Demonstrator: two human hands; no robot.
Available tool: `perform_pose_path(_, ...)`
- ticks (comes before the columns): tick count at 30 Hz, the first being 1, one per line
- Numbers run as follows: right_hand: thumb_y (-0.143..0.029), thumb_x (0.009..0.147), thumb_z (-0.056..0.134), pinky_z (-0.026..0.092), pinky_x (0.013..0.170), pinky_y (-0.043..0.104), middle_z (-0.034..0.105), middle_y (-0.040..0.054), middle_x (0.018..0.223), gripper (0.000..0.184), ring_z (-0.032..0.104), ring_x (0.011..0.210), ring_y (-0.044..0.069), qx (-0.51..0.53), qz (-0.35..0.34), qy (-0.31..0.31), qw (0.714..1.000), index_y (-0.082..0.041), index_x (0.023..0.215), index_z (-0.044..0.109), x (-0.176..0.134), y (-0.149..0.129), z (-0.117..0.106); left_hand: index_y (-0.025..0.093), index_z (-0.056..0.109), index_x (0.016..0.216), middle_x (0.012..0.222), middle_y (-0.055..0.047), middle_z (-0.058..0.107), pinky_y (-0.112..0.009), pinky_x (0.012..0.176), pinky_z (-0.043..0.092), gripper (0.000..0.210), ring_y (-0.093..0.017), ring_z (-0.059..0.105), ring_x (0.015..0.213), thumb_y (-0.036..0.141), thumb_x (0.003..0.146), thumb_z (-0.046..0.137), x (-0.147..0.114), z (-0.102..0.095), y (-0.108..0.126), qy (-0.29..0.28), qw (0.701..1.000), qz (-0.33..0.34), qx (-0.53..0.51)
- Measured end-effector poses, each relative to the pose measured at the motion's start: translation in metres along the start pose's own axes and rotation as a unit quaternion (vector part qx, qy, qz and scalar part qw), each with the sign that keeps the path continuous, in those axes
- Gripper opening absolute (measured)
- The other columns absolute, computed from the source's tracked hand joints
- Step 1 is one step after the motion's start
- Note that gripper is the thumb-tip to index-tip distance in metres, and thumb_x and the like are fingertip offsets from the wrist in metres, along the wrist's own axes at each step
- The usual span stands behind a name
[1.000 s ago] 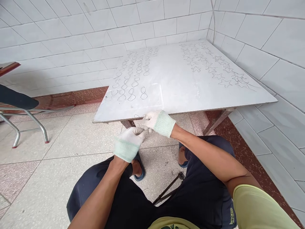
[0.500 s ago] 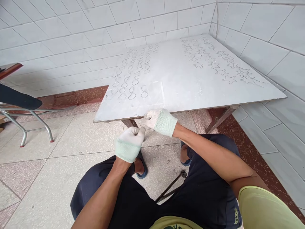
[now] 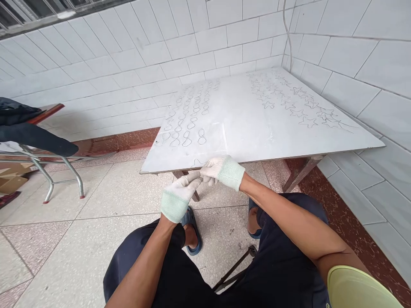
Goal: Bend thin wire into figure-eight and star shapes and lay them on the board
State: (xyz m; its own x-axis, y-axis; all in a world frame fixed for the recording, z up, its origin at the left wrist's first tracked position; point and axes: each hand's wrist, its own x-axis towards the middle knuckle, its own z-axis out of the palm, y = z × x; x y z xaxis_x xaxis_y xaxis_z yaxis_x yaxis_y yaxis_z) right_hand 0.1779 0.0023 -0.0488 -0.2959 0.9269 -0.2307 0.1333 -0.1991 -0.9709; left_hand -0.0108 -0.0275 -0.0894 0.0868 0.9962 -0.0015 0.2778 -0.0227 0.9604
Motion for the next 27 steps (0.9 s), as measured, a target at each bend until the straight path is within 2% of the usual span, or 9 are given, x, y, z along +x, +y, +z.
perform_pose_path(2,-0.019,0.085,0.085,0.048,0.045,0.018,0.072,-0.0006,0.058,0.024,0.064,0.046,0.009,0.011,0.002,-0.021,1.000,-0.015,0.067,0.069,-0.002,-0.002,0.000,0.021,0.085,0.100,0.109,-0.009,0.086,-0.040,0.108,0.055,0.030,-0.028,0.077,0.113,0.044,0.082,0.078,-0.003,0.000,-0.002,-0.004,1.000,0.006,-0.013)
perform_pose_path(7,-0.023,0.086,0.083,0.047,0.045,0.017,0.068,-0.0006,0.051,0.030,0.060,0.044,0.008,0.033,0.022,-0.081,0.996,-0.015,0.061,0.067,-0.004,-0.006,-0.004,0.016,0.086,0.092,0.094,-0.012,0.085,-0.037,0.090,0.061,0.039,-0.026,0.078,0.090,0.049,0.074,0.090,-0.009,-0.005,-0.004,-0.025,0.998,-0.017,-0.048)
perform_pose_path(13,-0.045,0.072,0.095,0.051,0.049,0.020,0.070,0.0000,0.054,0.040,0.063,0.048,0.010,0.063,-0.012,-0.153,0.986,-0.015,0.064,0.069,0.003,0.005,-0.011,0.013,0.084,0.086,0.089,-0.014,0.085,-0.035,0.076,0.061,0.043,-0.022,0.075,0.075,0.048,0.065,0.098,-0.004,-0.007,-0.007,-0.094,0.983,-0.042,-0.150)
perform_pose_path(16,-0.049,0.071,0.094,0.051,0.051,0.020,0.071,0.0003,0.056,0.042,0.064,0.050,0.010,0.056,-0.021,-0.181,0.982,-0.015,0.065,0.070,0.004,0.008,-0.014,0.014,0.083,0.081,0.085,-0.013,0.084,-0.033,0.068,0.059,0.042,-0.020,0.072,0.066,0.048,0.063,0.099,-0.005,-0.006,-0.006,-0.098,0.981,-0.051,-0.156)
perform_pose_path(20,-0.047,0.077,0.091,0.053,0.053,0.021,0.072,0.0006,0.057,0.039,0.064,0.051,0.010,0.043,-0.030,-0.203,0.978,-0.015,0.067,0.071,0.001,0.004,-0.017,0.015,0.082,0.078,0.083,-0.013,0.084,-0.034,0.071,0.059,0.041,-0.023,0.075,0.071,0.048,0.062,0.100,-0.007,-0.006,-0.008,-0.073,0.984,-0.054,-0.155)
perform_pose_path(27,-0.033,0.081,0.088,0.052,0.052,0.019,0.068,-0.0022,0.055,0.032,0.061,0.049,0.008,0.033,-0.020,-0.172,0.984,-0.015,0.064,0.068,-0.006,-0.005,-0.016,0.016,0.083,0.081,0.083,-0.013,0.084,-0.041,0.080,0.064,0.039,-0.030,0.080,0.084,0.048,0.064,0.098,-0.009,-0.008,-0.011,-0.047,0.993,-0.047,-0.101)
